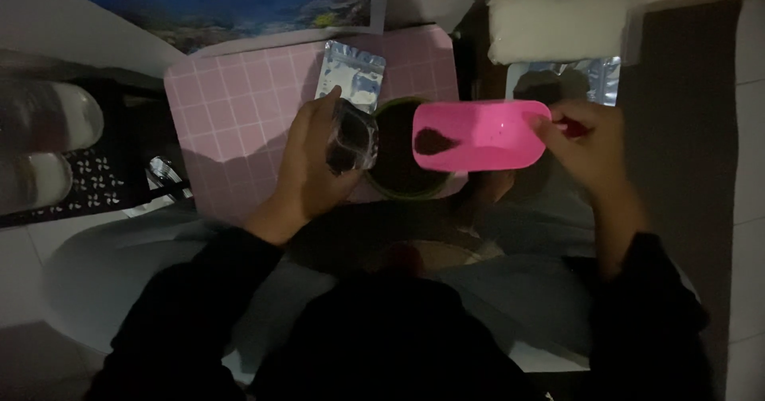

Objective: Filling small pouches with dark powder using a plastic scoop

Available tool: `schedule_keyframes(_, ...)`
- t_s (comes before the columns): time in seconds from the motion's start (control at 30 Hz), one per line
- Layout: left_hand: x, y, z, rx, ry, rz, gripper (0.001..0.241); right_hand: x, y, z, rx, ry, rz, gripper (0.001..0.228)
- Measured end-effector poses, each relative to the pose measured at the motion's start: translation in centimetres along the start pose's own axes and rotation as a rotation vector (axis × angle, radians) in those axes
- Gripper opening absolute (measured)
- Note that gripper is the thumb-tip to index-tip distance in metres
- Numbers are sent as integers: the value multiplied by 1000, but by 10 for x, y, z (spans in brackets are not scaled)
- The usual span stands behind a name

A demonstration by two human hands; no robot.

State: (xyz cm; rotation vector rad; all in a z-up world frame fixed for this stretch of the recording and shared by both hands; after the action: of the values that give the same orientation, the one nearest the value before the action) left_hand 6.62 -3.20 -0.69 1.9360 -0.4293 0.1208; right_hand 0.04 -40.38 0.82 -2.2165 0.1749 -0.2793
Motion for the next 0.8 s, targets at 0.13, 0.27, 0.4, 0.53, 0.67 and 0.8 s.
schedule_keyframes(0.13,6,22,-6,53,5,72,85,3,-12,-2,-14,37,43,19)
schedule_keyframes(0.27,5,17,-7,50,-26,37,91,6,-15,-7,-14,76,7,10)
schedule_keyframes(0.4,6,22,-9,66,-17,65,95,12,-41,-10,-56,98,-111,13)
schedule_keyframes(0.53,4,18,-7,49,-45,12,93,15,-47,-9,-16,89,-126,11)
schedule_keyframes(0.67,5,16,-6,117,-64,30,95,20,-62,-13,-89,117,-163,8)
schedule_keyframes(0.8,12,30,-9,83,-23,75,84,25,-77,-16,-103,140,-278,12)
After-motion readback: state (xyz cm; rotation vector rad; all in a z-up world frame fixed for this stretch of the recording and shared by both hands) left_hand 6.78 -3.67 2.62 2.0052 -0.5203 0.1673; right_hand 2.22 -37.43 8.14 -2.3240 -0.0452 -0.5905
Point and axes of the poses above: each hand's wrist, its own x-axis towards the middle knuckle, its own z-axis out of the palm, y = z × x, the point moved 7 cm from there along x, towards the middle knuckle, and after that the axes turned 13 degrees about y, right-handed, at the moved point
